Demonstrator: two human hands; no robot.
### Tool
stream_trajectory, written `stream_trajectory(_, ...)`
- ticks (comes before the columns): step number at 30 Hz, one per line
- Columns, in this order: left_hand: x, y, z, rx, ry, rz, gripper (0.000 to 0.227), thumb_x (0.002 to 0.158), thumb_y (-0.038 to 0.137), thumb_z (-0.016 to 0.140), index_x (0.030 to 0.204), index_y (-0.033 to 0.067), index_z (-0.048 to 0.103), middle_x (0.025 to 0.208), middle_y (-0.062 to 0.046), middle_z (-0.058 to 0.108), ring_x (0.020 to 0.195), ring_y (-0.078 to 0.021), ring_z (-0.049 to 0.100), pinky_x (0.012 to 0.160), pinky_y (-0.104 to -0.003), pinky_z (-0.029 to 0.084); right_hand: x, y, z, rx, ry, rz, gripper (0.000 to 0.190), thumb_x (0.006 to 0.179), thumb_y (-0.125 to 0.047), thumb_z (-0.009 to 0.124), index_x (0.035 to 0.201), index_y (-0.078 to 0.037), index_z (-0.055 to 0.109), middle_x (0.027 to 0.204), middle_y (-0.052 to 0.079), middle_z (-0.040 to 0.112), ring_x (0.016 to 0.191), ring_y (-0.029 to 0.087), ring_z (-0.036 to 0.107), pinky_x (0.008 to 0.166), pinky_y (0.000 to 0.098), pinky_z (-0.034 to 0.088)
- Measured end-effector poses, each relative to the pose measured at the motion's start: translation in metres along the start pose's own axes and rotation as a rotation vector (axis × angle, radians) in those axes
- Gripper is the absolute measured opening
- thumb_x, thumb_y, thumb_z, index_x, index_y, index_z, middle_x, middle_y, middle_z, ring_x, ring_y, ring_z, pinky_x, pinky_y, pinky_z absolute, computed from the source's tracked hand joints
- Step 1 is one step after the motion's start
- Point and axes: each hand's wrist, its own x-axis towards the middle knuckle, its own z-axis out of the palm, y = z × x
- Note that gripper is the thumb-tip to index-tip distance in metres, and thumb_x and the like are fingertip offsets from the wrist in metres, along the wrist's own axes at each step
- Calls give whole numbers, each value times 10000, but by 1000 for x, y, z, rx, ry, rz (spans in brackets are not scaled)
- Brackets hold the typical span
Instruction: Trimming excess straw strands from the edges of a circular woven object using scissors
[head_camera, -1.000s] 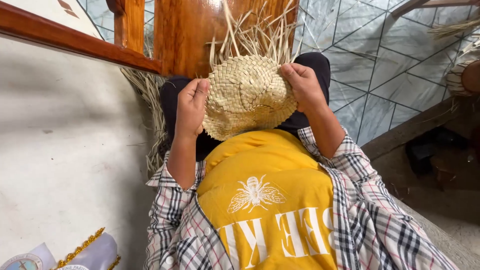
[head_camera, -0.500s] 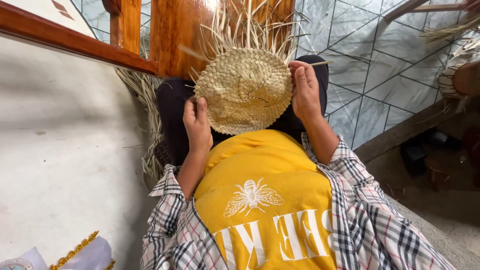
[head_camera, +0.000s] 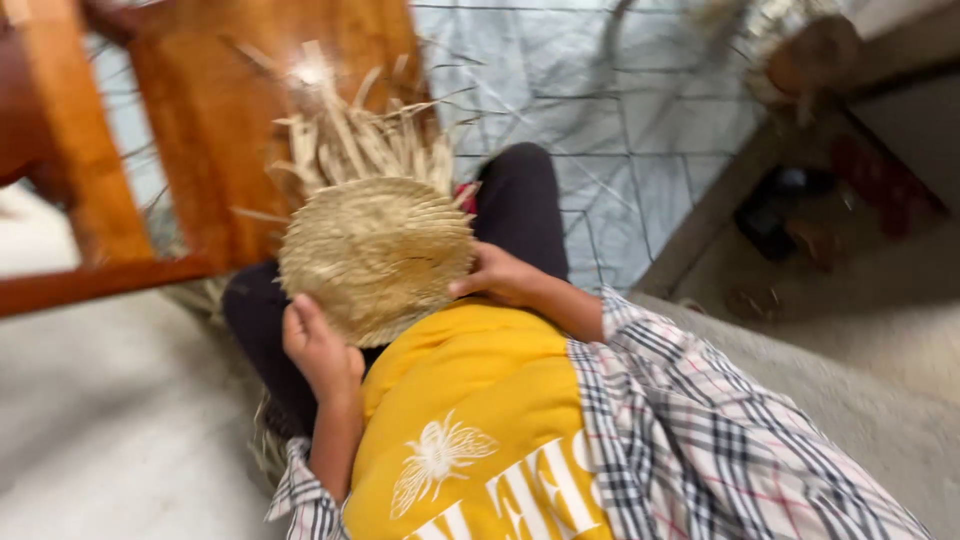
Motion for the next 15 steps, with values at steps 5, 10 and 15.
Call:
stream_trajectory(5, 5, 7, 16, 36, -20, -23, 248, 1157, 317, 579, 1110, 101, 690, 1012, -19, 702, 952, -63, 624, 919, -316, 598, 13, 41, -45, 139, -44, 110, 611, 700, 200, 850, 1270, 60, 682, 1120, 259, 754, 1009, 417, 758, 865, 581, 620)
stream_trajectory(10, 11, -18, 7, -34, 97, -88, 359, 1089, 377, 685, 1259, 62, 696, 1201, -104, 719, 1105, -150, 655, 1039, -402, 568, 16, 44, -61, 200, -58, 220, 628, 752, 205, 770, 1348, 78, 618, 1194, 281, 726, 1102, 479, 725, 934, 680, 567)
stream_trajectory(15, -30, 7, 8, -218, -353, -333, 671, 990, 447, 780, 1443, 100, 426, 1137, -29, 447, 741, -132, 360, 984, -534, 541, 27, 44, -88, 252, -12, 170, 482, 837, 170, 705, 1296, 22, 703, 1218, 234, 746, 1152, 445, 720, 1014, 664, 547)
